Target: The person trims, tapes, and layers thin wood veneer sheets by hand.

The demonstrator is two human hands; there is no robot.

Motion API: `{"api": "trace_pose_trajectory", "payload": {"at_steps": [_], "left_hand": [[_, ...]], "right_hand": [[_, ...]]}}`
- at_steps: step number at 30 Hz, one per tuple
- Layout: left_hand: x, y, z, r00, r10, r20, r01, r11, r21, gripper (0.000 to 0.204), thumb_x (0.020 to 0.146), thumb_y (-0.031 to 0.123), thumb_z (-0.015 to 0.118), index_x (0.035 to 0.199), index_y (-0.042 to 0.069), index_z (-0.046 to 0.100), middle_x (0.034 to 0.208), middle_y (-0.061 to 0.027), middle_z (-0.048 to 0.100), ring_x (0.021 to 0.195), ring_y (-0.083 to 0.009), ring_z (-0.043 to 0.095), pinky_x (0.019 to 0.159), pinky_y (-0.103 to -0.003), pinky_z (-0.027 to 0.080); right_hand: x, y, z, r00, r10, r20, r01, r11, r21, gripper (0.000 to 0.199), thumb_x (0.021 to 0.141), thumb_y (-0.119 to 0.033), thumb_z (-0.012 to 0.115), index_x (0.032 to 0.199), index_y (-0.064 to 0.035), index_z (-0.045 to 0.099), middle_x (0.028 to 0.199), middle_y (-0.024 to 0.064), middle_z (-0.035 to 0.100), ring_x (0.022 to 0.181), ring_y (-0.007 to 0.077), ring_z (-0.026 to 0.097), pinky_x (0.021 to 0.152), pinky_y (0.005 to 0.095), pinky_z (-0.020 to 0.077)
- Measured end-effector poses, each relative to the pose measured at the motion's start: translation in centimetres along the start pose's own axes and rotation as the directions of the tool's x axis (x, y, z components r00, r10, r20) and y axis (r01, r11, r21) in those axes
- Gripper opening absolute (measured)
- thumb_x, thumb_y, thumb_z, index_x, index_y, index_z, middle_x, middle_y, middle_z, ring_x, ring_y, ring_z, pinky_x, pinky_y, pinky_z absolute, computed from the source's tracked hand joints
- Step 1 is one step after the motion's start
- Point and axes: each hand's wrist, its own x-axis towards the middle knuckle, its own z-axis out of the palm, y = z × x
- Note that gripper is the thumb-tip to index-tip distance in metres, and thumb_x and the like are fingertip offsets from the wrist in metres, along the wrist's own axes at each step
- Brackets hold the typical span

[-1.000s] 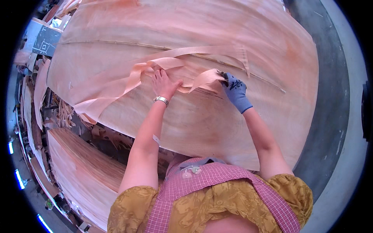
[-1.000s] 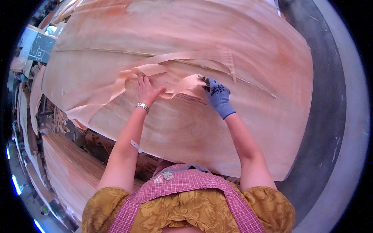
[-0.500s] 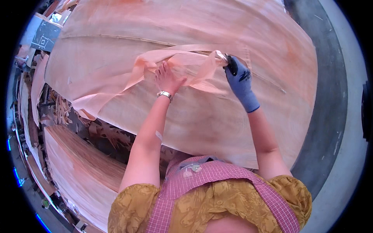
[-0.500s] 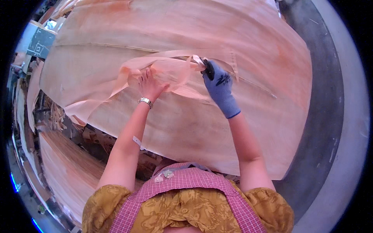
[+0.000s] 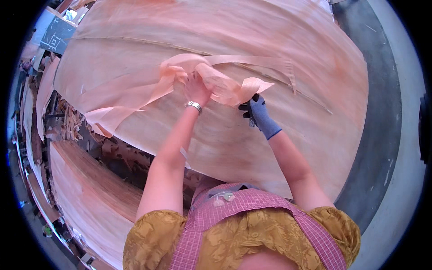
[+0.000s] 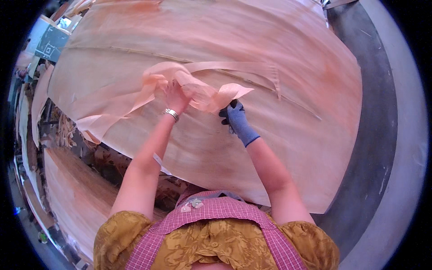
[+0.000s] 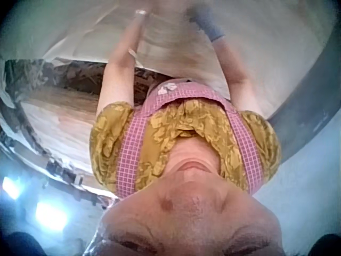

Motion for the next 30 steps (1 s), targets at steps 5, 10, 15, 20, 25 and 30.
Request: {"api": "trace_pose_trajectory", "payload": {"at_steps": [5, 10, 15, 20, 25, 30], "left_hand": [[7.6, -5.4, -4.2, 0.996, 0.0, -0.089, -0.022, 0.97, -0.242, 0.023, 0.083, 0.017, 0.059, 0.096, 0.001, 0.068, 0.082, -0.0206, 0.069, 0.079, -0.0346, 0.068, 0.073, -0.044, 0.054], [14.2, -24.6, -10.4, 0.916, -0.247, 0.315, 0.374, 0.243, -0.895, 0.017, 0.084, 0.012, 0.067, 0.099, 0.004, 0.067, 0.084, -0.0056, 0.066, 0.075, -0.0182, 0.066, 0.064, -0.03, 0.056], [7.9, -46.4, -17.1, 0.821, -0.538, 0.19, 0.337, 0.189, -0.922, 0.031, 0.089, 0.015, 0.059, 0.116, 0.0, 0.056, 0.108, -0.0145, 0.062, 0.098, -0.0264, 0.061, 0.075, -0.039, 0.056], [0.9, -40.2, -10.3, 0.793, -0.498, 0.349, 0.482, 0.164, -0.861, 0.053, 0.092, 0.018, 0.055, 0.137, -0.001, 0.036, 0.138, -0.0208, 0.044, 0.125, -0.0353, 0.046, 0.097, -0.048, 0.048], [-2.3, -30.9, -10.7, 0.513, -0.738, 0.439, 0.528, -0.133, -0.839, 0.035, 0.093, 0.012, 0.049, 0.125, 0.0, 0.044, 0.121, -0.0171, 0.047, 0.111, -0.0299, 0.05, 0.095, -0.045, 0.049], [-2.8, -33.1, -10.5, 0.529, -0.687, 0.498, 0.46, -0.261, -0.849, 0.02, 0.089, 0.012, 0.055, 0.104, 0.0, 0.049, 0.107, -0.0154, 0.051, 0.097, -0.0267, 0.056, 0.08, -0.041, 0.054]], "right_hand": [[0.0, 0.8, 0.3, 0.999, -0.048, -0.011, 0.045, 0.973, -0.226, 0.036, 0.092, -0.024, 0.062, 0.121, -0.0049, 0.052, 0.1, 0.0072, 0.062, 0.08, 0.016, 0.063, 0.049, 0.0289, 0.0526], [-2.3, -0.1, 1.4, 0.97, -0.237, -0.049, 0.227, 0.962, -0.154, 0.06, 0.091, -0.013, 0.062, 0.145, -0.0049, 0.037, 0.133, 0.0124, 0.056, 0.101, 0.0164, 0.062, 0.049, 0.0275, 0.053], [1.3, 4.5, 0.8, 0.941, -0.334, -0.055, 0.327, 0.939, -0.109, 0.068, 0.091, -0.009, 0.06, 0.152, -0.0112, 0.029, 0.138, 0.0116, 0.052, 0.102, 0.0151, 0.061, 0.055, 0.0255, 0.0536], [-1.4, 3.5, -0.9, 0.886, -0.443, -0.135, 0.398, 0.877, -0.268, 0.045, 0.09, -0.01, 0.061, 0.134, -0.0095, 0.052, 0.108, 0.0091, 0.066, 0.086, 0.0181, 0.062, 0.064, 0.0332, 0.0535], [-12.8, 2.3, 6.1, 0.504, -0.543, 0.671, 0.824, 0.068, -0.563, 0.061, 0.079, -0.039, 0.072, 0.13, -0.0112, 0.055, 0.104, 0.0138, 0.059, 0.09, 0.0316, 0.061, 0.072, 0.0427, 0.052], [-11.6, 7.3, 6.5, 0.729, -0.265, 0.631, 0.675, 0.131, -0.726, 0.066, 0.083, -0.054, 0.065, 0.134, -0.0155, 0.052, 0.103, 0.015, 0.056, 0.089, 0.0316, 0.061, 0.071, 0.0438, 0.0525]]}}
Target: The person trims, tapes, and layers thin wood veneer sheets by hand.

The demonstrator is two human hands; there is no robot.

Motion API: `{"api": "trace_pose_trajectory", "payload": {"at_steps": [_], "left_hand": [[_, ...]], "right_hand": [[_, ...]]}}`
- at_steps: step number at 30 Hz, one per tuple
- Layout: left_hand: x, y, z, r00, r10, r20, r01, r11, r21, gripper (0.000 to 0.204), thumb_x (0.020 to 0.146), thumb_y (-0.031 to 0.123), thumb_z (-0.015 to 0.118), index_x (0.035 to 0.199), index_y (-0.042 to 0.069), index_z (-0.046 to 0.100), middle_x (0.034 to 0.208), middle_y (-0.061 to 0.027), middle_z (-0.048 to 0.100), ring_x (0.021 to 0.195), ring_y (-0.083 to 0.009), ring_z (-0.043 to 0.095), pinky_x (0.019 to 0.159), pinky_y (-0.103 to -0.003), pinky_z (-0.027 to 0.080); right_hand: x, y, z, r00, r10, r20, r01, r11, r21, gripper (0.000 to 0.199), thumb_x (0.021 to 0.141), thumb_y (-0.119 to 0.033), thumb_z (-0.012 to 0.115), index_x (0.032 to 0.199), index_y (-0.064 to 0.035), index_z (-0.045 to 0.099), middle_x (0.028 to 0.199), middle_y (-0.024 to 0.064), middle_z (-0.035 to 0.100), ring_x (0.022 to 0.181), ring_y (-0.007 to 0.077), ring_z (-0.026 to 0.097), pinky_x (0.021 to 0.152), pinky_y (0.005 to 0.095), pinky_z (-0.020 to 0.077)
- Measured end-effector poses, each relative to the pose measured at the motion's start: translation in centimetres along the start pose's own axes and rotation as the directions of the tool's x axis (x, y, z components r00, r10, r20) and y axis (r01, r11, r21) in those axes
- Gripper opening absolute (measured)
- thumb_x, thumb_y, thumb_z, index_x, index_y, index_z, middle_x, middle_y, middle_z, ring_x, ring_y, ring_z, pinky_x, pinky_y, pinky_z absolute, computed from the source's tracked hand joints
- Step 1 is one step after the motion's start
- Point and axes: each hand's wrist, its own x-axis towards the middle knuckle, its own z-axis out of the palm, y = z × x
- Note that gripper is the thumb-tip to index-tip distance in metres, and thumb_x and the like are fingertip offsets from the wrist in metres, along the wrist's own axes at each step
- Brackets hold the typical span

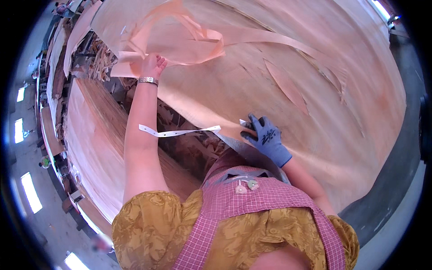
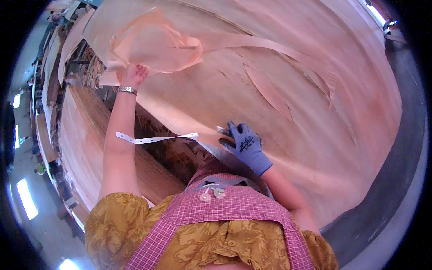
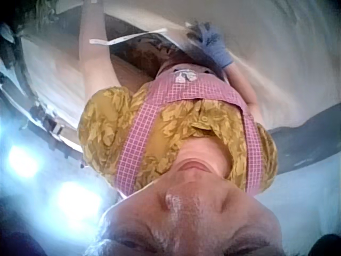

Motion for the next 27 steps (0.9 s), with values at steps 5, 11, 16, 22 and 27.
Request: {"api": "trace_pose_trajectory", "payload": {"at_steps": [5, 11, 16, 22, 27], "left_hand": [[-0.9, 2.8, 0.8, 0.995, -0.026, 0.091, 0.038, 0.992, -0.123, 0.02, 0.093, 0.014, 0.051, 0.105, -0.002, 0.048, 0.108, -0.0161, 0.052, 0.099, -0.0275, 0.056, 0.084, -0.043, 0.053], [-5.1, 9.0, 3.6, 0.98, 0.102, 0.169, -0.065, 0.974, -0.216, 0.018, 0.095, 0.01, 0.05, 0.107, -0.004, 0.049, 0.108, -0.0183, 0.055, 0.105, -0.0313, 0.057, 0.094, -0.048, 0.05], [-9.0, 12.8, 9.0, 0.929, 0.097, 0.357, -0.002, 0.966, -0.258, 0.017, 0.094, 0.007, 0.051, 0.107, -0.004, 0.05, 0.107, -0.0194, 0.056, 0.106, -0.0344, 0.058, 0.094, -0.048, 0.051], [-16.0, 13.0, 18.4, 0.89, 0.14, 0.433, 0.016, 0.942, -0.337, 0.019, 0.093, 0.009, 0.051, 0.106, -0.004, 0.05, 0.103, -0.0202, 0.058, 0.102, -0.037, 0.06, 0.093, -0.052, 0.05], [-21.0, 10.4, 26.3, 0.832, 0.197, 0.518, -0.015, 0.942, -0.334, 0.019, 0.092, 0.009, 0.051, 0.107, -0.004, 0.049, 0.105, -0.0186, 0.058, 0.101, -0.0359, 0.061, 0.092, -0.051, 0.051]], "right_hand": [[0.2, 2.3, 2.7, 0.998, -0.051, -0.045, 0.047, 0.995, -0.085, 0.066, 0.083, -0.054, 0.065, 0.134, -0.0133, 0.053, 0.097, 0.014, 0.056, 0.081, 0.0309, 0.06, 0.069, 0.0431, 0.0522], [-0.1, 3.1, 4.5, 0.982, -0.126, -0.144, 0.1, 0.98, -0.174, 0.065, 0.082, -0.051, 0.066, 0.134, -0.0135, 0.054, 0.096, 0.0141, 0.057, 0.081, 0.0309, 0.06, 0.068, 0.0423, 0.0526], [0.5, 0.5, -1.7, 0.993, 0.002, -0.122, 0.023, 0.979, 0.204, 0.058, 0.08, -0.044, 0.072, 0.126, -0.0114, 0.057, 0.102, 0.0143, 0.061, 0.089, 0.0322, 0.064, 0.074, 0.0422, 0.0538], [6.2, -6.4, -7.7, 0.913, -0.279, -0.297, 0.405, 0.703, 0.584, 0.042, 0.078, -0.021, 0.078, 0.115, -0.0057, 0.065, 0.11, 0.0145, 0.065, 0.098, 0.0312, 0.066, 0.085, 0.0374, 0.0533], [9.1, -11.9, -10.8, 0.854, -0.285, -0.434, 0.506, 0.267, 0.82, 0.044, 0.078, -0.005, 0.076, 0.12, 0.0, 0.062, 0.107, 0.0074, 0.069, 0.093, 0.0124, 0.063, 0.082, 0.028, 0.0501]]}}
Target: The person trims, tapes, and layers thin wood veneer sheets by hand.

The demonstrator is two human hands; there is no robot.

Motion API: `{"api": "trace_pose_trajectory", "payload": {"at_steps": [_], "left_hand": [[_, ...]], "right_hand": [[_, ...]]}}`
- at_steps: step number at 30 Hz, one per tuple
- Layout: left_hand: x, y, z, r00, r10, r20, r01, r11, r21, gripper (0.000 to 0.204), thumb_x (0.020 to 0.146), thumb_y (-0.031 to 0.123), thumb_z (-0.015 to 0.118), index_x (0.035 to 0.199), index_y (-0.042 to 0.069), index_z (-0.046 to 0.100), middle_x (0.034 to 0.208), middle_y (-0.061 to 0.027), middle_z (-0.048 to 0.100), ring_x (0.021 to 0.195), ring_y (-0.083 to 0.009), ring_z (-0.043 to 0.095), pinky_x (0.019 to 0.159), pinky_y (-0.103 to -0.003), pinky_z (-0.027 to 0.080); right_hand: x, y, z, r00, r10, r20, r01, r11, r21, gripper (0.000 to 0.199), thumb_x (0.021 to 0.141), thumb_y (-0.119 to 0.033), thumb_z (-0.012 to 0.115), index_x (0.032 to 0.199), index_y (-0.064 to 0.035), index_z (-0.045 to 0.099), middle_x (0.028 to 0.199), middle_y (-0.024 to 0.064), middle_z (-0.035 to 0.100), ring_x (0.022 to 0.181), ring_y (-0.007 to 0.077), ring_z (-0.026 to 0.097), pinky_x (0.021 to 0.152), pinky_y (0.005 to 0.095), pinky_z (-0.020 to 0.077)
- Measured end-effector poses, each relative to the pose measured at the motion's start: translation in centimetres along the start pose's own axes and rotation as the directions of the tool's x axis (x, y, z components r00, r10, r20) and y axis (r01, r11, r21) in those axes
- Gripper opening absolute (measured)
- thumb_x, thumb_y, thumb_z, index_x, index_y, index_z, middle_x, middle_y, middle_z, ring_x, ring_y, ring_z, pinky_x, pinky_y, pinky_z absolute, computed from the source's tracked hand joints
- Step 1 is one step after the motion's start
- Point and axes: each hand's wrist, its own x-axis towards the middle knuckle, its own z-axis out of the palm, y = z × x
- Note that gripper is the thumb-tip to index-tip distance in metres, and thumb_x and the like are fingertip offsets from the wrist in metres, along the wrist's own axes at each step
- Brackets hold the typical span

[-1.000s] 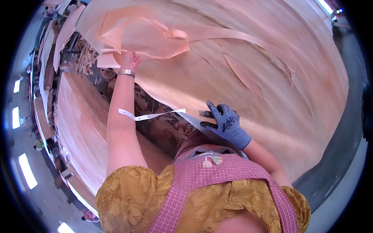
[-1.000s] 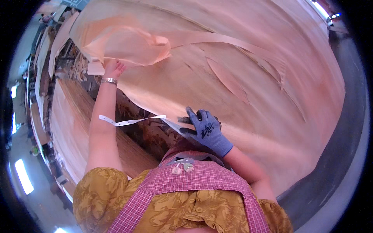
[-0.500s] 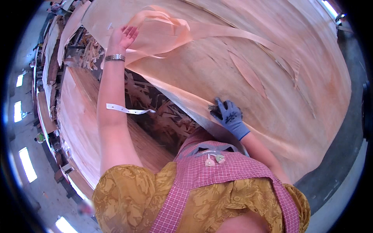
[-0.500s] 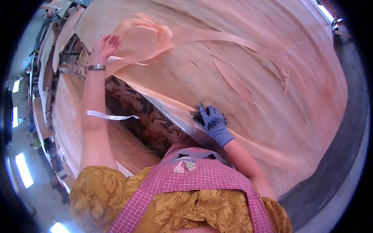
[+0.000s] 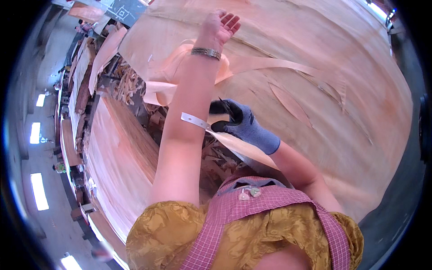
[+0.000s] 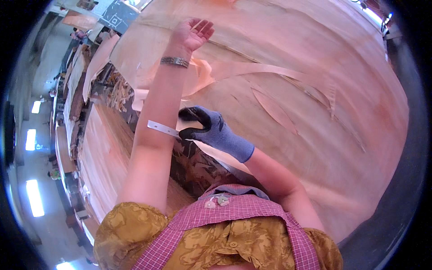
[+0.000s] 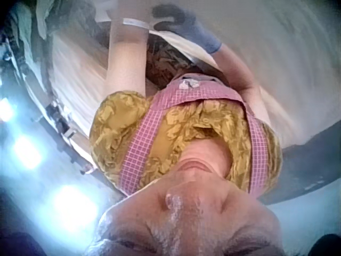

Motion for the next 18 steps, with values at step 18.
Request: {"api": "trace_pose_trajectory", "payload": {"at_steps": [18], "left_hand": [[-6.3, -27.6, -11.0, 0.403, 0.165, 0.9, -0.886, -0.174, 0.429, 0.019, 0.082, 0.007, 0.063, 0.101, 0.006, 0.063, 0.109, -0.0133, 0.064, 0.107, -0.0315, 0.059, 0.09, -0.041, 0.048]], "right_hand": [[-11.2, -1.9, -13.5, 0.447, 0.713, -0.54, -0.673, 0.666, 0.322, 0.021, 0.093, -0.026, 0.067, 0.103, -0.0077, 0.066, 0.072, 0.0006, 0.062, 0.049, 0.0023, 0.044, 0.044, 0.0184, 0.033]]}}
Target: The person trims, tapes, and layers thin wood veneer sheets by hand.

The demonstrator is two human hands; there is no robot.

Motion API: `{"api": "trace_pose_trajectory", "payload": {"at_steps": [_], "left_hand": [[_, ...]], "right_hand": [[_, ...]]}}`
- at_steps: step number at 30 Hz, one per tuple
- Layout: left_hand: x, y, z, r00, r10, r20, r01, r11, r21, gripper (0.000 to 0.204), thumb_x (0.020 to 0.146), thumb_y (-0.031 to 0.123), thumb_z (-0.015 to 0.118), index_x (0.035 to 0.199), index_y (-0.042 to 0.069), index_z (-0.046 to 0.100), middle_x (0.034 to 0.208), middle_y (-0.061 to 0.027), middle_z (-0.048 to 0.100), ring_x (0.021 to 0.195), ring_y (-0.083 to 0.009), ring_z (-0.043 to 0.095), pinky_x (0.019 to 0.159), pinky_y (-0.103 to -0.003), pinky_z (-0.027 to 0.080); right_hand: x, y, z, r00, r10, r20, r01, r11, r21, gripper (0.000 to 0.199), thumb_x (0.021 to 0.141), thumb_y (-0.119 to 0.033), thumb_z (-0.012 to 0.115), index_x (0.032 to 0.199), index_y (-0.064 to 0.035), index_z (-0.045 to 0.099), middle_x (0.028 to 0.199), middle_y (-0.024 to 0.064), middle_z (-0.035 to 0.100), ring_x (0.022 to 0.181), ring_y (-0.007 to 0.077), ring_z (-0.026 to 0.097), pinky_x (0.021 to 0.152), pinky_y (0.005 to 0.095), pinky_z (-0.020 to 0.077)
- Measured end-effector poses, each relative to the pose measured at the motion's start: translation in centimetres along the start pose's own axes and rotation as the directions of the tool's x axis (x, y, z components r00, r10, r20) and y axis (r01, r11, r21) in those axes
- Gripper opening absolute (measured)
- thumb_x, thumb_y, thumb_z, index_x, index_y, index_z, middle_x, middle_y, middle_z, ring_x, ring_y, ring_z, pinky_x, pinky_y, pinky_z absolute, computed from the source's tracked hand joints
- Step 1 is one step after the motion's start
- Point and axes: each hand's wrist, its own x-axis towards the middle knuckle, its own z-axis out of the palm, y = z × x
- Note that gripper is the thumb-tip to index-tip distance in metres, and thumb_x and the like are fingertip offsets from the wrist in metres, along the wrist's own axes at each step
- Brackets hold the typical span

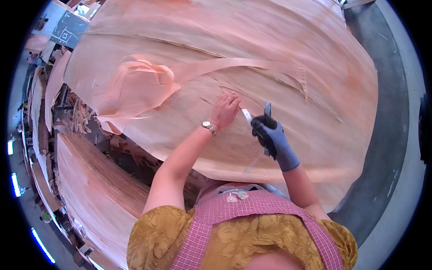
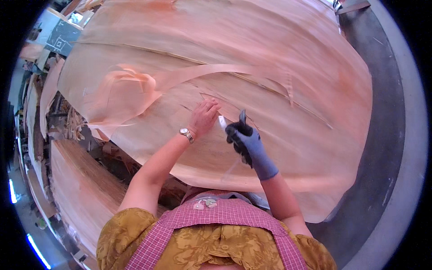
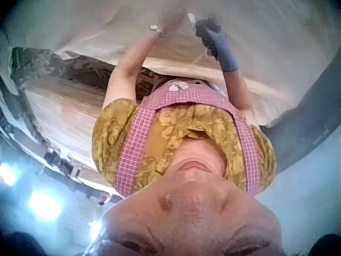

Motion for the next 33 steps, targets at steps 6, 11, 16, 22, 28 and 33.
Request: {"api": "trace_pose_trajectory", "payload": {"at_steps": [6, 11, 16, 22, 28, 33], "left_hand": [[-1.4, -1.2, 1.6, 0.98, -0.201, 0.009, 0.201, 0.974, -0.102, 0.024, 0.084, 0.005, 0.061, 0.108, 0.007, 0.061, 0.12, -0.0131, 0.062, 0.108, -0.0327, 0.06, 0.093, -0.041, 0.049], [-0.1, -1.0, 0.4, 0.958, -0.286, 0.009, 0.281, 0.934, -0.219, 0.035, 0.084, 0.002, 0.059, 0.119, 0.007, 0.059, 0.126, -0.0109, 0.061, 0.106, -0.0318, 0.06, 0.092, -0.041, 0.049], [-0.1, -3.3, 0.9, 0.981, -0.043, 0.188, 0.036, 0.998, 0.043, 0.045, 0.083, 0.004, 0.057, 0.127, 0.006, 0.058, 0.132, -0.0088, 0.058, 0.108, -0.0263, 0.058, 0.094, -0.038, 0.048], [-0.4, -3.7, 1.0, 0.971, 0.008, 0.24, -0.043, 0.989, 0.143, 0.048, 0.082, 0.008, 0.057, 0.13, 0.005, 0.057, 0.135, -0.008, 0.056, 0.112, -0.0248, 0.055, 0.096, -0.038, 0.046], [0.3, -3.6, 0.5, 0.954, 0.074, 0.29, -0.134, 0.972, 0.191, 0.05, 0.079, 0.007, 0.057, 0.129, 0.001, 0.056, 0.137, -0.0106, 0.054, 0.114, -0.0241, 0.054, 0.095, -0.037, 0.046], [0.1, -3.3, 0.4, 0.938, 0.014, 0.347, -0.088, 0.976, 0.198, 0.057, 0.078, 0.006, 0.057, 0.135, 0.003, 0.051, 0.137, -0.0132, 0.054, 0.116, -0.029, 0.053, 0.099, -0.039, 0.043]], "right_hand": [[8.3, 1.4, 0.9, 0.977, -0.162, -0.142, 0.172, 0.983, 0.064, 0.02, 0.092, -0.026, 0.069, 0.102, -0.0086, 0.067, 0.074, 0.0006, 0.063, 0.048, 0.0046, 0.045, 0.043, 0.0206, 0.0336], [12.8, 5.2, 0.4, 0.993, -0.039, -0.107, 0.04, 0.999, 0.005, 0.025, 0.09, -0.029, 0.071, 0.102, -0.0071, 0.068, 0.077, 0.0015, 0.065, 0.055, 0.0088, 0.053, 0.049, 0.0244, 0.0408], [13.2, 5.5, 0.4, 0.997, -0.017, -0.076, 0.017, 1.0, -0.007, 0.026, 0.091, -0.032, 0.068, 0.103, -0.0084, 0.069, 0.078, -0.0012, 0.065, 0.061, 0.0065, 0.055, 0.051, 0.0221, 0.0397], [8.5, 2.9, -0.4, 0.967, 0.244, -0.076, -0.253, 0.956, -0.149, 0.027, 0.09, -0.033, 0.068, 0.1, -0.0079, 0.07, 0.074, -0.0006, 0.066, 0.057, 0.0052, 0.053, 0.048, 0.0206, 0.0382], [11.2, 1.5, -4.9, 0.992, 0.113, 0.057, -0.083, 0.922, -0.378, 0.022, 0.086, -0.028, 0.068, 0.096, -0.0084, 0.071, 0.073, 0.0004, 0.067, 0.057, 0.0049, 0.053, 0.05, 0.0199, 0.0382], [6.9, -0.7, -7.6, 0.992, 0.09, -0.091, -0.109, 0.965, -0.237, 0.025, 0.089, -0.028, 0.068, 0.1, -0.0061, 0.069, 0.075, 0.0021, 0.065, 0.054, 0.0057, 0.05, 0.048, 0.0205, 0.0372]]}}
